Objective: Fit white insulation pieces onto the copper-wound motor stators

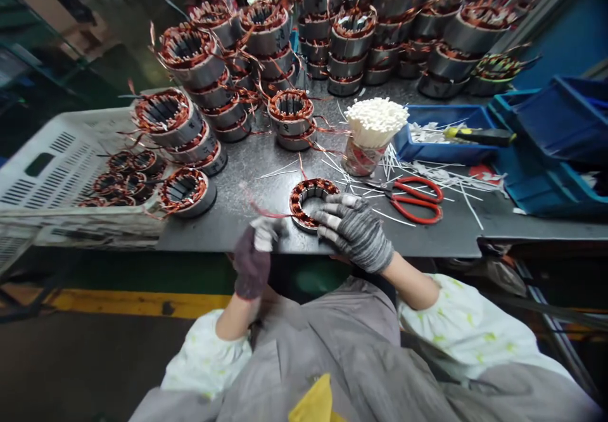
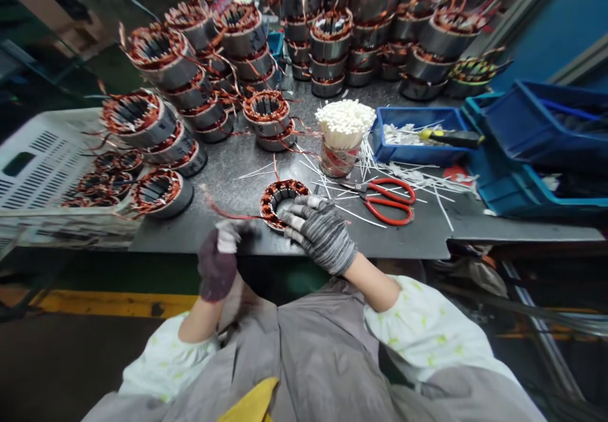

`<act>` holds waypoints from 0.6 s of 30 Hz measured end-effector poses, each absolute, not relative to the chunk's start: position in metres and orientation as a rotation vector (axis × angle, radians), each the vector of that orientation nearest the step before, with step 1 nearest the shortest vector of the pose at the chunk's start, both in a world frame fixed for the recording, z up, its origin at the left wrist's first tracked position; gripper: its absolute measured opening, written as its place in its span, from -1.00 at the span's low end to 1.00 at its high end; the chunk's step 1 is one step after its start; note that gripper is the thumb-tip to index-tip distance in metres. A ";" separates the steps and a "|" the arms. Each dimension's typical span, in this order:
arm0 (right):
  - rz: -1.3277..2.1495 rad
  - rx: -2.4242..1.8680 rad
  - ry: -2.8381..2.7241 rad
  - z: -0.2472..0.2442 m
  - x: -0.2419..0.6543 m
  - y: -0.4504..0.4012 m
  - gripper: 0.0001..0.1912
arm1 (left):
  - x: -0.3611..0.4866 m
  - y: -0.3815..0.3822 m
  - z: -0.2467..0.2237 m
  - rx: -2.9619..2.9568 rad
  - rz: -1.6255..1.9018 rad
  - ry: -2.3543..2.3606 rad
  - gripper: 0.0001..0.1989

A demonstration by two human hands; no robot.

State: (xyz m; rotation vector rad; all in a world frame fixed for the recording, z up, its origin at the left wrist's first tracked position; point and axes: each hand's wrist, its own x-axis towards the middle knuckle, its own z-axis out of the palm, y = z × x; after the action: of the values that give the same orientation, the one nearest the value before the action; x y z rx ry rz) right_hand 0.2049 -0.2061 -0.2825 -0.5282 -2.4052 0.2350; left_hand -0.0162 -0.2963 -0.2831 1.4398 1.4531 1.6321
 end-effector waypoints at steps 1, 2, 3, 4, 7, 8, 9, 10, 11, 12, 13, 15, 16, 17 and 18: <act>0.226 -0.531 -2.362 -0.285 0.203 -0.207 -0.71 | -0.013 -0.305 -0.281 1.583 1.550 1.417 -0.69; 0.216 -0.544 -2.322 -0.286 0.201 -0.209 -0.71 | -0.009 -0.310 -0.278 1.741 1.444 1.350 -0.77; 0.207 -0.570 -2.289 -0.287 0.199 -0.211 -0.71 | -0.006 -0.312 -0.274 1.923 1.330 1.278 -0.83; 0.204 -0.608 -2.262 -0.287 0.197 -0.213 -0.71 | -0.005 -0.308 -0.270 2.135 1.213 1.241 -0.84; 0.315 -0.621 -2.233 -0.281 0.199 -0.214 -0.75 | -0.015 -0.281 -0.261 2.657 0.937 1.343 -0.69; 0.404 -0.569 -2.223 -0.277 0.202 -0.212 -0.77 | -0.020 -0.270 -0.260 2.707 0.915 1.410 -0.68; 0.513 -0.533 -2.187 -0.272 0.207 -0.208 -0.79 | -0.026 -0.260 -0.260 2.720 0.902 1.436 -0.69; 0.622 -0.540 -2.107 -0.267 0.213 -0.202 -0.80 | -0.029 -0.252 -0.261 2.720 0.894 1.435 -0.71; 0.710 -0.611 -1.974 -0.262 0.220 -0.194 -0.80 | -0.031 -0.247 -0.262 2.721 0.894 1.420 -0.73; 0.762 -0.742 -1.792 -0.257 0.228 -0.183 -0.79 | -0.031 -0.245 -0.262 2.725 0.904 1.421 -0.75; 0.775 -0.900 -1.586 -0.253 0.234 -0.170 -0.76 | -0.029 -0.247 -0.263 2.738 0.918 1.443 -0.76; 0.730 -1.146 -1.249 -0.248 0.243 -0.140 -0.75 | -0.019 -0.256 -0.261 2.796 0.933 1.518 -0.76; 0.698 -1.206 -1.171 -0.247 0.245 -0.124 -0.77 | -0.012 -0.263 -0.260 2.827 0.927 1.567 -0.76; 0.666 -1.241 -1.141 -0.247 0.245 -0.109 -0.79 | -0.006 -0.268 -0.259 2.853 0.915 1.610 -0.76; 0.633 -1.257 -1.144 -0.247 0.244 -0.096 -0.79 | 0.000 -0.273 -0.257 2.875 0.902 1.635 -0.77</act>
State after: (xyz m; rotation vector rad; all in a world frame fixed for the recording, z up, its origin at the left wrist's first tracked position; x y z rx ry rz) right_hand 0.2445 -0.0963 -0.2474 -1.2575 -1.1436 0.6329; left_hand -0.0004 -0.2728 -0.2572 2.8747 1.6351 0.9021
